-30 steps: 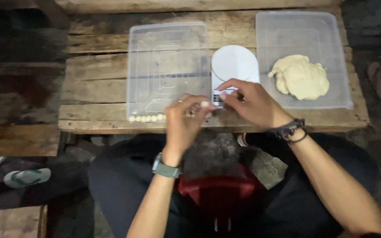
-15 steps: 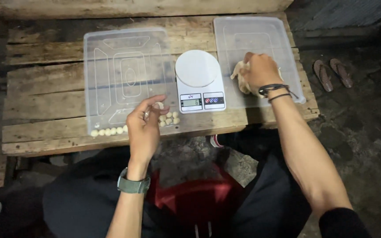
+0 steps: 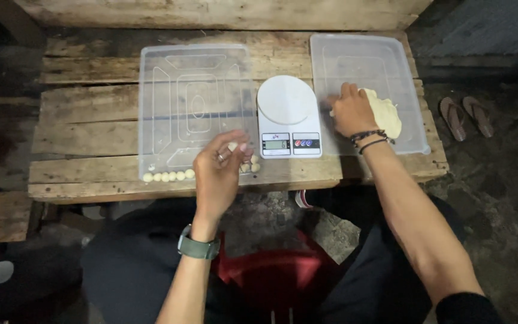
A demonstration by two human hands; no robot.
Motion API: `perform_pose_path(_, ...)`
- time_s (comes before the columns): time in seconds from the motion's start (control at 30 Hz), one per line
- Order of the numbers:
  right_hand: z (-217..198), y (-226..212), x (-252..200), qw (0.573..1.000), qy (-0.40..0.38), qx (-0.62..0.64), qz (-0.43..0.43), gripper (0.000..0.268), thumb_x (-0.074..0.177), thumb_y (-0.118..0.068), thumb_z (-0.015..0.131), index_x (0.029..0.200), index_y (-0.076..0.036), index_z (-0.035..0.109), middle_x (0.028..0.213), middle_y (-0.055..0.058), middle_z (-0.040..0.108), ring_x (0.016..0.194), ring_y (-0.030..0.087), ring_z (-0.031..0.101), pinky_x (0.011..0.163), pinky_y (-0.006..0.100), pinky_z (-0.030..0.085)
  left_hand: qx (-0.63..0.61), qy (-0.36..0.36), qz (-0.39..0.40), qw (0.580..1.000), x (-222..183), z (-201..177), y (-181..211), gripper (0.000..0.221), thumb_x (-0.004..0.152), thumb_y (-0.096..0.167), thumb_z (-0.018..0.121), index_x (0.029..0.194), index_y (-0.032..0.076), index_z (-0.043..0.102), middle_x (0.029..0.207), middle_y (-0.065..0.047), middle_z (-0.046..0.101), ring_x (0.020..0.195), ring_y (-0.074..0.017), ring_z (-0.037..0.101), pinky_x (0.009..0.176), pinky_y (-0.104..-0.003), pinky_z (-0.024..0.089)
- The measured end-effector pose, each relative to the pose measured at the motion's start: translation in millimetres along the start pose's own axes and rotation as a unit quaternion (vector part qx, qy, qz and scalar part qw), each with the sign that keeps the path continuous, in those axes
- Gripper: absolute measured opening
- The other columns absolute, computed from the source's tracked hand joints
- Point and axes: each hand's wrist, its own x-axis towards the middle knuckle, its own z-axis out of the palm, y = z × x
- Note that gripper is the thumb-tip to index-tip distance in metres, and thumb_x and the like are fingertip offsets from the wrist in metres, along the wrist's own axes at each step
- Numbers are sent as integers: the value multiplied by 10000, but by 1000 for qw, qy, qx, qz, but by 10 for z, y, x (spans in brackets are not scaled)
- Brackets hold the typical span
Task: Weighing and rolling small pieces of dough into uniform balls to make candies.
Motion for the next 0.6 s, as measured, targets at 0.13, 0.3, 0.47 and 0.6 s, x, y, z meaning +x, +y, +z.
perform_pose_path(0.13, 488, 17, 152, 1000, 14, -21, 7, 130, 847, -159, 776, 953, -90, 807, 1114, 134, 628, 1116, 288, 590, 963, 390, 451, 15, 3, -48, 999, 0, -9, -89, 252, 915, 21, 743, 1167, 4, 741, 910, -190, 761, 771, -135, 695, 699, -327, 639)
perform_pose_path(0.3, 756, 333, 227, 968, 62, 233, 64, 197, 775, -91, 820, 967, -72, 776, 1096, 158, 606, 1029, 418, 668, 908, 450, 554, -57, 6, -63, 996, 22, 42, -382, 279, 897, 46, 778, 1170, -1, 739, 941, -166, 745, 787, -148, 696, 714, -319, 635)
perform_pose_path(0.47, 130, 197, 173, 863, 162, 476, 37, 99, 989, -41, 662, 1050, -42, 741, 954, 200, 638, 930, 433, 668, 801, 479, 543, -54, 27, -88, 994, 41, 84, -347, 319, 841, 41, 834, 1143, -5, 744, 928, -174, 748, 770, -138, 708, 687, -293, 639)
perform_pose_path(0.6, -1291, -541, -573, 750, 184, 631, -71, 197, 918, 115, 650, 1041, -13, 734, 929, 170, 695, 920, 249, 627, 884, 406, 530, -66, 12, -103, 992, -9, 126, -433, 317, 870, 38, 803, 1178, -3, 737, 1035, -187, 761, 891, -148, 710, 797, -321, 632)
